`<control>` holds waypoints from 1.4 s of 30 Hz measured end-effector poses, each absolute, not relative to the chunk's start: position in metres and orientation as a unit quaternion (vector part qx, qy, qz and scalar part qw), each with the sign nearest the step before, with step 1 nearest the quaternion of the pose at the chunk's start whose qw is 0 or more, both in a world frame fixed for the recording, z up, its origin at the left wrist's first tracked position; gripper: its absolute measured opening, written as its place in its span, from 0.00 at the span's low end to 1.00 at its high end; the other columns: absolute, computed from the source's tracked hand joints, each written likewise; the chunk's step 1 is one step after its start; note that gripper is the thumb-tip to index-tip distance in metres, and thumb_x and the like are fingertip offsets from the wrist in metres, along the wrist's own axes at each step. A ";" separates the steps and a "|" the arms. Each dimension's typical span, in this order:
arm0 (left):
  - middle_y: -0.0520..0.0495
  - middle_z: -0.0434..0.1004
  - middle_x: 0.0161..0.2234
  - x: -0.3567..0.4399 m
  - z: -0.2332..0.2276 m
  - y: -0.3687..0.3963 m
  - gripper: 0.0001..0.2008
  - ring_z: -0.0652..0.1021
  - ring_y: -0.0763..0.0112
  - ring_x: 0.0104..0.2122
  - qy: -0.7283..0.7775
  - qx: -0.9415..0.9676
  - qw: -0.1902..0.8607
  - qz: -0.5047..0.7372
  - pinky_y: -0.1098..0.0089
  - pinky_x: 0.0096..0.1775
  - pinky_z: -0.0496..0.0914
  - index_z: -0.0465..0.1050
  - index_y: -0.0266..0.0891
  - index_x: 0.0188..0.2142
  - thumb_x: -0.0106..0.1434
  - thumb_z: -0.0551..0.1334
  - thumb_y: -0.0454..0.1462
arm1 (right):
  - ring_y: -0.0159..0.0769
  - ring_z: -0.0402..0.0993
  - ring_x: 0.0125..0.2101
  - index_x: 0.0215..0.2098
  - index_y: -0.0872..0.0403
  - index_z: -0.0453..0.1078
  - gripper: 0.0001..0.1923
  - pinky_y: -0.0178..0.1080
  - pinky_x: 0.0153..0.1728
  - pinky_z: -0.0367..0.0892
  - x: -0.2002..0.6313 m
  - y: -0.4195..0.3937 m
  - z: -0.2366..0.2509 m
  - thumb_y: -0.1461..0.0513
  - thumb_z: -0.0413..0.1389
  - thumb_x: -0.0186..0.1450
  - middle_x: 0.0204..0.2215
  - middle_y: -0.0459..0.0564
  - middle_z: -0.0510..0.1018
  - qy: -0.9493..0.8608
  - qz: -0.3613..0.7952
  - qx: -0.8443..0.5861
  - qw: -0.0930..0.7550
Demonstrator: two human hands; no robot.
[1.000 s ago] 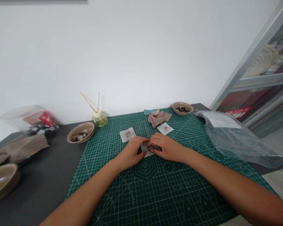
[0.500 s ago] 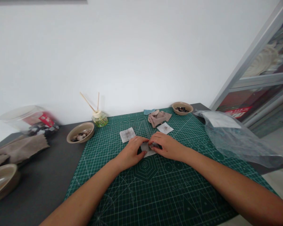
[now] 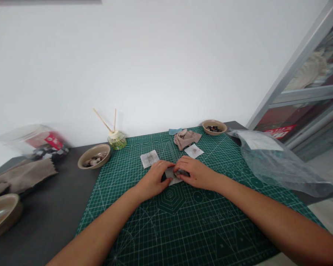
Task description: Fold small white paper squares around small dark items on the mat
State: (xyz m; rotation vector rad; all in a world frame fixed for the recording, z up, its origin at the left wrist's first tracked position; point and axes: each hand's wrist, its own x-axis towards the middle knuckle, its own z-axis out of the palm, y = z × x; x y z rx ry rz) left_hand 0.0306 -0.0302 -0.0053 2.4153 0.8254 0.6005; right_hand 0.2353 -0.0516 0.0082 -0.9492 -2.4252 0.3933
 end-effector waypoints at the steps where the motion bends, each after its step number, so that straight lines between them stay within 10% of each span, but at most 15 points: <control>1: 0.44 0.70 0.47 0.030 -0.005 -0.030 0.20 0.69 0.60 0.49 0.305 0.890 0.257 0.221 0.58 0.52 0.64 0.63 0.39 0.48 0.56 0.59 0.26 | 0.40 0.67 0.39 0.37 0.56 0.69 0.07 0.43 0.42 0.65 0.236 -0.051 0.008 0.70 0.56 0.60 0.35 0.52 0.74 -0.888 0.140 -0.354 0.257; 42: 0.44 0.71 0.46 0.031 -0.004 -0.031 0.20 0.70 0.60 0.49 0.308 0.888 0.262 0.219 0.56 0.52 0.64 0.63 0.40 0.48 0.56 0.58 0.26 | 0.40 0.67 0.39 0.37 0.57 0.70 0.06 0.43 0.41 0.65 0.235 -0.052 0.009 0.69 0.56 0.61 0.35 0.53 0.74 -0.890 0.140 -0.356 0.248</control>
